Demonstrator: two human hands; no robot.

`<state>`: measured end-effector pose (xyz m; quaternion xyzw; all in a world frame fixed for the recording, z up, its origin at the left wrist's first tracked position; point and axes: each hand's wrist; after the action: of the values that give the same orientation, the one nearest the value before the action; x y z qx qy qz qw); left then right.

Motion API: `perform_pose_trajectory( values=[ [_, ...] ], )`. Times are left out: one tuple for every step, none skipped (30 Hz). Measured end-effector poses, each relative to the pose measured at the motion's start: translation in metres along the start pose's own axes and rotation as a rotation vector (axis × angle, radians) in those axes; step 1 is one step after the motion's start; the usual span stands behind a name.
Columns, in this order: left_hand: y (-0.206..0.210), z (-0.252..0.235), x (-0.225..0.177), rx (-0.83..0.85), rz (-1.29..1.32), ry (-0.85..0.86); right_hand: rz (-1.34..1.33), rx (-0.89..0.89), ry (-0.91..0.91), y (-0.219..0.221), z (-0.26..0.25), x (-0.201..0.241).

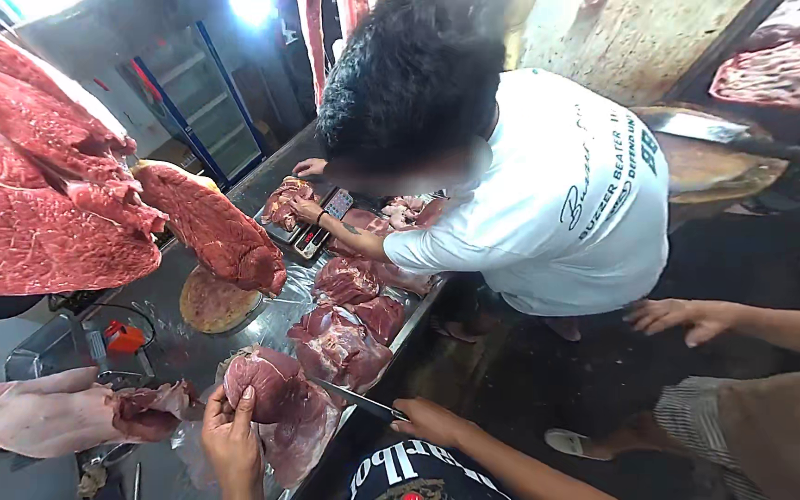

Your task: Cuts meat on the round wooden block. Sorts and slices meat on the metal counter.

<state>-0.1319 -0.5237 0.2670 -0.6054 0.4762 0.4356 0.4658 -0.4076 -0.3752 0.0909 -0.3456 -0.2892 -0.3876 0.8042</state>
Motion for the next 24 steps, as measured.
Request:
perform_pose_trajectory(
  values=[
    [-0.002, -0.002, 0.000, 0.005, 0.003, 0.004, -0.007, 0.012, -0.014, 0.004, -0.001, 0.003],
    [-0.003, -0.003, 0.002, 0.011, 0.002, 0.010, -0.008, 0.017, -0.022, 0.007, -0.002, 0.004],
    [-0.005, -0.005, 0.005, 0.018, 0.005, 0.015, -0.003, 0.012, -0.025, 0.009, -0.003, 0.002],
    [-0.007, -0.006, 0.009, 0.025, 0.011, 0.013, 0.006, 0.001, -0.020, 0.009, -0.004, 0.001],
    [-0.008, -0.008, 0.012, 0.031, 0.016, 0.006, 0.010, -0.013, -0.010, 0.008, -0.004, 0.000],
    [-0.010, -0.010, 0.015, 0.036, 0.018, -0.002, 0.011, -0.026, 0.003, 0.008, -0.004, -0.001],
    [-0.012, -0.012, 0.017, 0.039, 0.019, -0.008, 0.005, -0.040, 0.015, 0.008, -0.004, -0.002],
    [-0.015, -0.014, 0.019, 0.042, 0.019, -0.010, -0.005, -0.057, 0.025, 0.008, -0.005, -0.002],
    [-0.018, -0.015, 0.020, 0.045, 0.018, -0.010, -0.013, -0.071, 0.033, 0.009, -0.005, -0.003],
    [-0.021, -0.015, 0.022, 0.045, 0.017, -0.008, -0.019, -0.077, 0.039, 0.010, -0.005, -0.002],
    [-0.025, -0.014, 0.022, 0.046, 0.013, -0.009, -0.021, -0.075, 0.043, 0.011, -0.005, 0.001],
    [-0.028, -0.014, 0.023, 0.045, 0.013, -0.011, -0.017, -0.071, 0.042, 0.013, -0.004, 0.004],
    [-0.031, -0.013, 0.025, 0.042, 0.017, -0.015, -0.006, -0.067, 0.039, 0.015, -0.005, 0.008],
    [-0.034, -0.013, 0.028, 0.038, 0.021, -0.020, 0.002, -0.066, 0.037, 0.017, -0.006, 0.010],
    [-0.036, -0.012, 0.030, 0.033, 0.022, -0.025, 0.006, -0.062, 0.034, 0.020, -0.007, 0.013],
    [-0.039, -0.012, 0.032, 0.028, 0.021, -0.029, 0.003, -0.058, 0.026, 0.023, -0.007, 0.015],
    [-0.041, -0.011, 0.034, 0.026, 0.018, -0.036, -0.002, -0.058, 0.015, 0.025, -0.008, 0.017],
    [-0.044, -0.010, 0.035, 0.022, 0.014, -0.042, 0.001, -0.058, 0.007, 0.028, -0.009, 0.017],
    [-0.047, -0.010, 0.037, 0.018, 0.014, -0.047, 0.008, -0.057, 0.009, 0.029, -0.009, 0.018],
    [-0.050, -0.010, 0.038, 0.013, 0.014, -0.053, 0.010, -0.056, 0.020, 0.031, -0.010, 0.018],
    [-0.054, -0.009, 0.039, 0.008, 0.016, -0.061, 0.009, -0.059, 0.035, 0.032, -0.010, 0.018],
    [-0.057, -0.009, 0.040, 0.006, 0.022, -0.070, 0.007, -0.063, 0.051, 0.034, -0.009, 0.019],
    [-0.060, -0.009, 0.041, 0.006, 0.025, -0.077, 0.005, -0.065, 0.066, 0.036, -0.009, 0.020],
    [-0.063, -0.010, 0.044, 0.012, 0.023, -0.078, -0.001, -0.069, 0.080, 0.037, -0.008, 0.020]
  ],
)
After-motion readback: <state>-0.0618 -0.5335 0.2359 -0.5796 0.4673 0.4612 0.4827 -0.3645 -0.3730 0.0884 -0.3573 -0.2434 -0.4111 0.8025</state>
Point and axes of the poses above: each hand's wrist, its own z-axis away from the middle knuckle, its own y-axis out of the palm, x = y × z, and after that the axes turned 9 degrees about -z, right-handed
